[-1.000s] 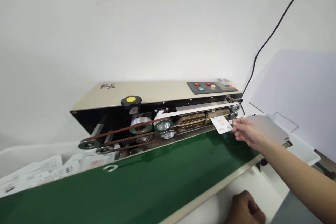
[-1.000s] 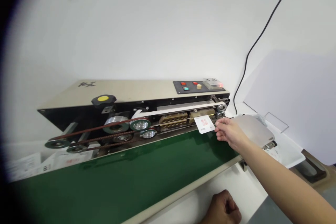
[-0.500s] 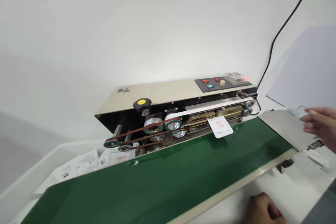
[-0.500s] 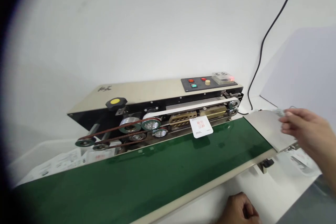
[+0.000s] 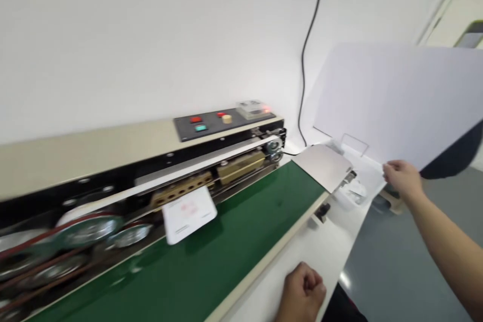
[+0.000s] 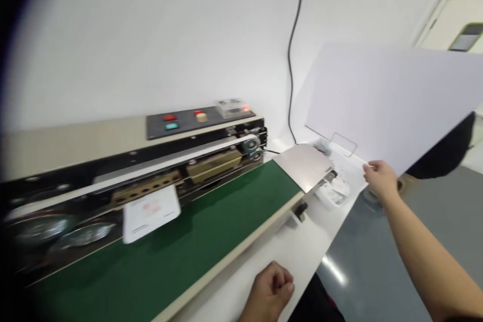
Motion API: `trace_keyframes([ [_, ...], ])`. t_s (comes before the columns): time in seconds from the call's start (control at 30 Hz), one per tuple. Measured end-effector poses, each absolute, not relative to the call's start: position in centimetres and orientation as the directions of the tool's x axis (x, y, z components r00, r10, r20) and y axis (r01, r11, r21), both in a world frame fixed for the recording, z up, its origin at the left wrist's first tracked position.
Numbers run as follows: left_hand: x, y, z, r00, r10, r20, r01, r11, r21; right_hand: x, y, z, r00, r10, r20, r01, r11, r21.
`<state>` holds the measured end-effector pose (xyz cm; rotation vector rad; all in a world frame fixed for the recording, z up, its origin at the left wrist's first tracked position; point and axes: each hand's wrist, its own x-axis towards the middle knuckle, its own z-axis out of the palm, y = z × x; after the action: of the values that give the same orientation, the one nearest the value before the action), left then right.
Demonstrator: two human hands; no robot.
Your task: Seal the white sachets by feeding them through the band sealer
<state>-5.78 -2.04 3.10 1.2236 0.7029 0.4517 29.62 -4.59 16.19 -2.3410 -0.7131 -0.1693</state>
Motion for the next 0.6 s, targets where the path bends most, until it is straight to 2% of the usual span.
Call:
trace_keyframes([
  [0.1, -5.5, -2.3, 3.3, 0.691, 0.672, -0.265, 0.066, 0.306, 0.950, 31.0, -4.5, 14.6, 0.772, 0.576, 0.268, 0.635, -0.681, -0.365],
  [0.23, -5.3, -2.9, 3.1, 0.646, 0.710, -0.281, 0.024, 0.349, 0.937, 32.2, -3.1, 12.4, 0.616, 0.783, 0.082, 0.780, -0.593, -0.200],
  [0.4, -5.2, -2.8, 2.6, 0.618, 0.744, -0.254, 0.010, 0.315, 0.949, 33.8, -0.5, 10.2, 0.463, 0.873, -0.150, 0.867, -0.482, -0.128],
  [0.6, -5.1, -2.7, 2.3, 0.599, 0.759, -0.255, 0.015, 0.308, 0.951, 35.2, 1.9, 9.0, 0.398, 0.876, -0.271, 0.884, -0.445, -0.141],
])
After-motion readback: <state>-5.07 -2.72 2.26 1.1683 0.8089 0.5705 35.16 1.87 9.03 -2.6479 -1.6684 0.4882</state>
